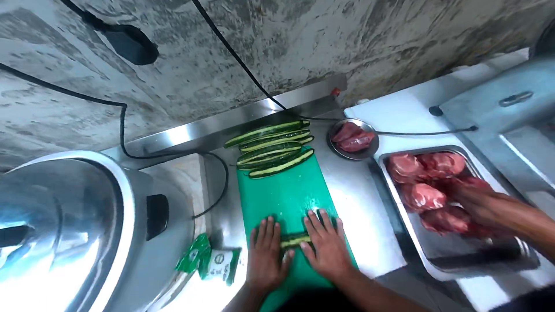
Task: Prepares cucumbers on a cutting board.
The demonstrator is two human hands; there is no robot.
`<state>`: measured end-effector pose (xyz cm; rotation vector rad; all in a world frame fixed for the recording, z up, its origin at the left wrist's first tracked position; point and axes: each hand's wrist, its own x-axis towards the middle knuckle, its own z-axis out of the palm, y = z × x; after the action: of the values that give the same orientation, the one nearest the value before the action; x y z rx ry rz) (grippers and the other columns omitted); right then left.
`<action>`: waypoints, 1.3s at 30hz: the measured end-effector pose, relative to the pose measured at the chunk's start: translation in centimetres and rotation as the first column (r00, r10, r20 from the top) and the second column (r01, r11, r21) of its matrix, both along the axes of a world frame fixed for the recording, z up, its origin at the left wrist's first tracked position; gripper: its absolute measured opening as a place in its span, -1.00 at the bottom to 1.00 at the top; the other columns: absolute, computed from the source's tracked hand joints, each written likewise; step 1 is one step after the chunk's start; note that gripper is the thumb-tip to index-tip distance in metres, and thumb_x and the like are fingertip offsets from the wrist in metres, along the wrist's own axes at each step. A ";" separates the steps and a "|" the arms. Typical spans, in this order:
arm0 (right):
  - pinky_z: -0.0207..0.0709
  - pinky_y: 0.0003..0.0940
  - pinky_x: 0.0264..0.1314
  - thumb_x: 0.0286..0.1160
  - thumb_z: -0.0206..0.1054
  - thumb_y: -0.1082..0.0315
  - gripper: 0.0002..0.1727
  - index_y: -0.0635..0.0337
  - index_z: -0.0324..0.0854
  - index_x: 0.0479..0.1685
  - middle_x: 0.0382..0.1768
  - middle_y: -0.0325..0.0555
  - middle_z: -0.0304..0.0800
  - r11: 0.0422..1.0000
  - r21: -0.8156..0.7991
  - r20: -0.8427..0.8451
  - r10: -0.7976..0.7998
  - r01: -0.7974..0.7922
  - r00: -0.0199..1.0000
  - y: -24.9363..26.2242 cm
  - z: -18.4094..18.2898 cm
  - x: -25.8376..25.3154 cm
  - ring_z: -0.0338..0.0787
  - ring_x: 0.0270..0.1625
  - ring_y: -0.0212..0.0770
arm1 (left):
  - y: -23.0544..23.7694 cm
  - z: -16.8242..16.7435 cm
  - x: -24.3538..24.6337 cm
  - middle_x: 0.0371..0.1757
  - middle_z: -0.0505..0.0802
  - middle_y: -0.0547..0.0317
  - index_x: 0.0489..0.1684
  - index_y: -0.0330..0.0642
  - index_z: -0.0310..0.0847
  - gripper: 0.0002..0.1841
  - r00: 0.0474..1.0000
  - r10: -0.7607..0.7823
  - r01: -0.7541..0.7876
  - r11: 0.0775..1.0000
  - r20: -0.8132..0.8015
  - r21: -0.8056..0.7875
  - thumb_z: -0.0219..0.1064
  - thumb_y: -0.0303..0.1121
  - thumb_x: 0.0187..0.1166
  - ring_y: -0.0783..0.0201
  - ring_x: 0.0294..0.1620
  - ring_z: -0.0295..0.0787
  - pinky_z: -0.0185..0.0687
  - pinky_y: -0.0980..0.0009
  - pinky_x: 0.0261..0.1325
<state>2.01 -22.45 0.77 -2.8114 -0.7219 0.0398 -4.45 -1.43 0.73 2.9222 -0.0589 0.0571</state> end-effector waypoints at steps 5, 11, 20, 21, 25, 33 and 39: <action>-0.61 0.54 0.78 0.67 -0.27 -0.39 -0.11 -0.19 -0.12 0.95 0.96 -0.23 -0.32 0.965 -0.146 -0.292 -0.251 0.217 0.923 5.6 3.4 12.1 -0.43 0.97 0.02 | 2.4 2.0 12.1 0.96 -0.19 -0.08 0.92 0.08 0.01 -0.05 0.951 0.192 -0.174 0.980 -0.241 0.095 -0.38 0.49 0.60 -0.24 0.94 -0.49 -0.51 -0.42 0.81; -0.25 0.61 0.74 0.66 -0.33 -0.40 -0.17 -0.27 0.24 0.82 0.89 -0.24 0.06 0.997 -0.072 -0.136 -0.025 0.016 0.990 0.9 1.2 2.4 -0.11 0.93 0.16 | 0.2 0.9 2.3 0.85 0.31 0.03 0.75 0.16 0.38 -0.16 0.996 -0.020 0.024 0.999 -0.089 0.042 -0.31 0.43 0.64 -0.12 0.87 0.09 0.04 -0.27 0.78; -0.25 0.40 0.88 0.63 0.11 -0.22 -0.19 0.01 0.26 0.82 0.89 -0.02 0.02 0.855 0.470 -0.312 -0.070 0.219 0.947 -3.9 4.0 -1.2 -0.16 0.95 0.09 | 0.0 2.7 -0.8 0.19 0.86 0.05 0.44 -0.07 0.64 -0.53 0.978 -0.203 0.191 0.965 -0.049 -0.179 0.16 -0.04 0.70 0.05 0.20 0.84 0.78 0.04 0.21; -0.13 0.31 0.89 0.62 0.14 -0.18 -0.17 0.11 0.25 0.81 0.87 0.08 0.04 0.768 0.559 -0.299 -0.164 0.312 0.940 -3.5 4.9 -0.1 -0.08 0.93 0.09 | 0.0 3.4 -0.2 0.18 0.87 0.03 0.46 -0.11 0.63 -0.49 0.985 -0.152 0.124 0.951 -0.080 -0.282 0.13 -0.01 0.72 0.08 0.18 0.86 0.79 0.05 0.21; 0.24 -0.14 0.83 0.63 0.24 -0.01 -0.09 0.31 -0.03 0.86 0.85 0.19 0.04 0.384 0.806 -0.430 -0.142 0.450 0.891 -2.1 8.9 2.0 0.19 0.85 -0.08 | -0.6 7.8 2.4 -0.09 0.90 0.20 0.35 -0.09 0.67 -0.45 0.977 0.016 -0.168 0.669 -0.212 -0.724 0.33 0.12 0.57 0.33 -0.15 0.85 0.82 0.20 0.00; 0.61 -0.16 0.53 0.50 0.45 0.08 -0.06 0.37 0.07 0.77 0.52 0.01 0.61 0.250 0.858 -0.511 0.499 0.449 0.700 1.3 11.0 -2.7 0.69 0.47 -0.18 | -3.9 17.6 7.3 -0.24 0.84 0.09 0.16 -0.46 0.54 -0.49 0.990 -0.059 0.128 -0.006 0.128 -0.992 0.62 -0.34 0.35 0.28 -0.25 0.82 0.81 0.35 -0.13; 0.75 -0.19 -0.06 0.36 0.56 0.23 -0.59 0.20 0.68 0.14 -0.23 -0.12 0.85 0.539 0.718 -0.652 0.303 0.440 0.695 0.9 10.3 -2.8 0.83 -0.21 -0.25 | -4.6 19.4 7.9 -0.33 0.82 0.05 -0.07 -0.37 0.61 -0.65 0.986 -0.017 0.164 -0.082 0.166 -0.983 0.60 -0.38 0.35 0.23 -0.33 0.79 0.78 0.33 -0.21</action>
<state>-0.80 -21.56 11.07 -1.6013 -0.2558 0.5924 3.46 -6.02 20.16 1.2628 -0.1528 0.1504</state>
